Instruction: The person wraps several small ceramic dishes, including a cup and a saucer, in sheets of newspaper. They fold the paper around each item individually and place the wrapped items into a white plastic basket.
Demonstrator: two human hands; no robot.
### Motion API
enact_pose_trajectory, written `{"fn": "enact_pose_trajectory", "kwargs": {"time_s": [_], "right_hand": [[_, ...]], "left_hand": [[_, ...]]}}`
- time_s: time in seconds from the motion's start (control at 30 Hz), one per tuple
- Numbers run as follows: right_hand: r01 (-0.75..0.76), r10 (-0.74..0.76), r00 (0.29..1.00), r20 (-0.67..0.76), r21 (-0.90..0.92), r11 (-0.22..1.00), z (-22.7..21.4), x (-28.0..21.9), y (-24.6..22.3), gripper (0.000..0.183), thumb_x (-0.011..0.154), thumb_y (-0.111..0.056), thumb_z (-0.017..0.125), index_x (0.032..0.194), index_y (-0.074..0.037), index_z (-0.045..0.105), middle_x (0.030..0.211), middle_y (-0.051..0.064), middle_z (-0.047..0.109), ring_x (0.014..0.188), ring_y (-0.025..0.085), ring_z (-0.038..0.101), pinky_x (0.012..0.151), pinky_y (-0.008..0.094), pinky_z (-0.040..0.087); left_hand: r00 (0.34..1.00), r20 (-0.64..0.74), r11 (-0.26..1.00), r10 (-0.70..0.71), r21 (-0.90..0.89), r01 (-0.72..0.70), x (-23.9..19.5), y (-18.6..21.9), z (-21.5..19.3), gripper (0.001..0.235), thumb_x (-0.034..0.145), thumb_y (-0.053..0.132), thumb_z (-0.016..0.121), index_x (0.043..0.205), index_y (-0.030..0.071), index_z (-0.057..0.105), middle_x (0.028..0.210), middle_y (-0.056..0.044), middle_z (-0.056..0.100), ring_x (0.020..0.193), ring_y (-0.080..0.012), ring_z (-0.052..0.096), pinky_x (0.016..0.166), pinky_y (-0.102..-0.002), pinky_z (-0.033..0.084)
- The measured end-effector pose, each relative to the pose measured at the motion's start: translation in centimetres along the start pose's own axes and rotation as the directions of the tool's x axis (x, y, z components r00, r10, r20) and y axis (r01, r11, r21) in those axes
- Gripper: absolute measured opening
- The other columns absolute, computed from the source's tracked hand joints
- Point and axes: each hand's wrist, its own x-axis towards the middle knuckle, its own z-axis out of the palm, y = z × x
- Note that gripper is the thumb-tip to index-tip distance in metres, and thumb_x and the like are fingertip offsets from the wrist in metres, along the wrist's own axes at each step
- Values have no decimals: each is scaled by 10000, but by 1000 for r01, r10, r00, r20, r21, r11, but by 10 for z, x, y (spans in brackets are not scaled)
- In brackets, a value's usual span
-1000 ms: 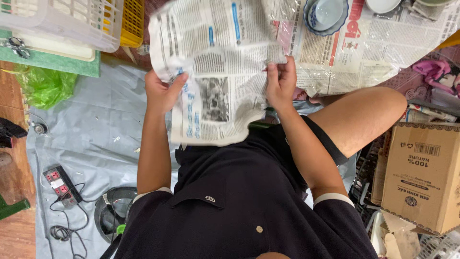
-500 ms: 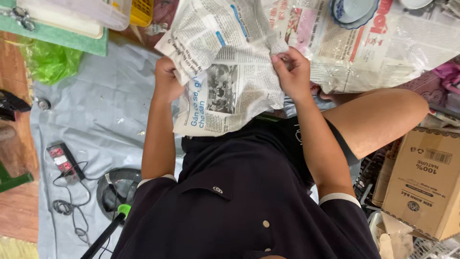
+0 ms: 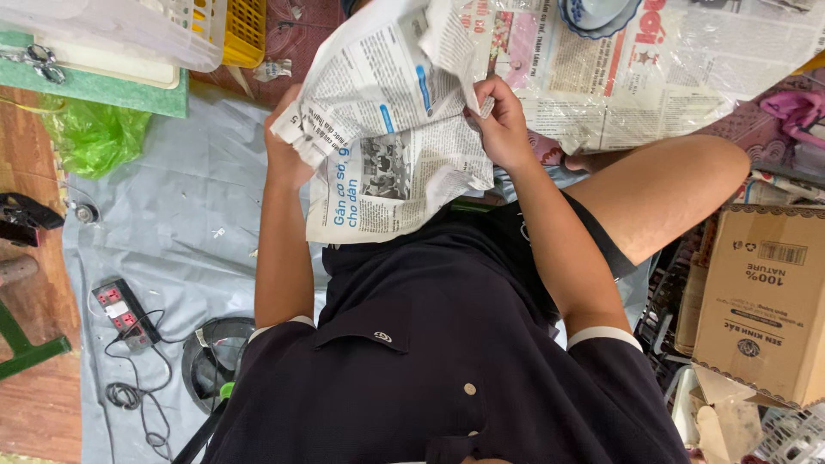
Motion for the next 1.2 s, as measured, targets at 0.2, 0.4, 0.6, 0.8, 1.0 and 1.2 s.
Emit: {"fn": "enact_pose_trajectory", "kwargs": {"time_s": [0.2, 0.4, 0.6, 0.8, 1.0, 1.2], "right_hand": [[-31, 32, 999, -8, 98, 995, -2, 1, 9, 164, 1091, -11, 575, 1012, -107, 469, 951, -36, 529, 815, 51, 455, 720, 221, 390], [29, -30, 999, -44, -25, 999, 2, 3, 6, 169, 1098, -6, 570, 1023, -97, 450, 983, -32, 527, 889, 54, 469, 814, 224, 422], [31, -30, 998, -49, 11, 999, 9, 3, -1, 118, 1104, -23, 545, 1026, -77, 475, 1038, -1, 582, 944, 74, 510, 868, 242, 458], [92, -92, 996, 10, -19, 996, 13, 4, -12, 154, 1099, -19, 555, 1008, -85, 450, 1134, 55, 611, 1044, 115, 558, 960, 276, 484], [127, -125, 991, 49, -58, 990, 7, 10, -28, 206, 1032, 74, 481, 920, -93, 440, 1203, 121, 656, 1111, 157, 613, 1009, 312, 509], [146, -130, 985, 117, -139, 979, 2, 16, -33, 246, 908, 157, 421, 857, -84, 422, 1164, 136, 655, 1079, 176, 599, 1023, 318, 480]], "left_hand": [[990, -11, 990, 141, 27, -140, 2, 0, 5, 424, 871, 18, 829, 1254, -18, 649, 1220, -72, 664, 1109, -129, 647, 997, -296, 532], [948, -52, 948, 313, 80, -308, -22, 14, 0, 621, 841, 112, 762, 1389, -2, 492, 1490, -127, 459, 1374, -242, 493, 1123, -372, 432], [865, -121, 794, 488, 473, -381, -70, 45, 37, 649, 768, 244, 851, 1289, 101, 492, 1302, -62, 481, 1232, -226, 512, 1033, -373, 441], [854, 491, 829, 174, 395, -396, -89, 81, 120, 471, 775, 286, 885, 1142, 56, 700, 1027, -85, 711, 925, -288, 687, 825, -414, 532], [635, 720, 774, 280, 222, -593, -84, 67, 138, 269, 812, 152, 798, 1056, 79, 711, 1014, -76, 684, 936, -285, 679, 814, -417, 522], [535, 261, 536, 803, 75, -841, -50, 95, 74, 281, 756, 159, 861, 1004, 152, 729, 1015, -43, 647, 804, -279, 647, 702, -451, 559]]}}
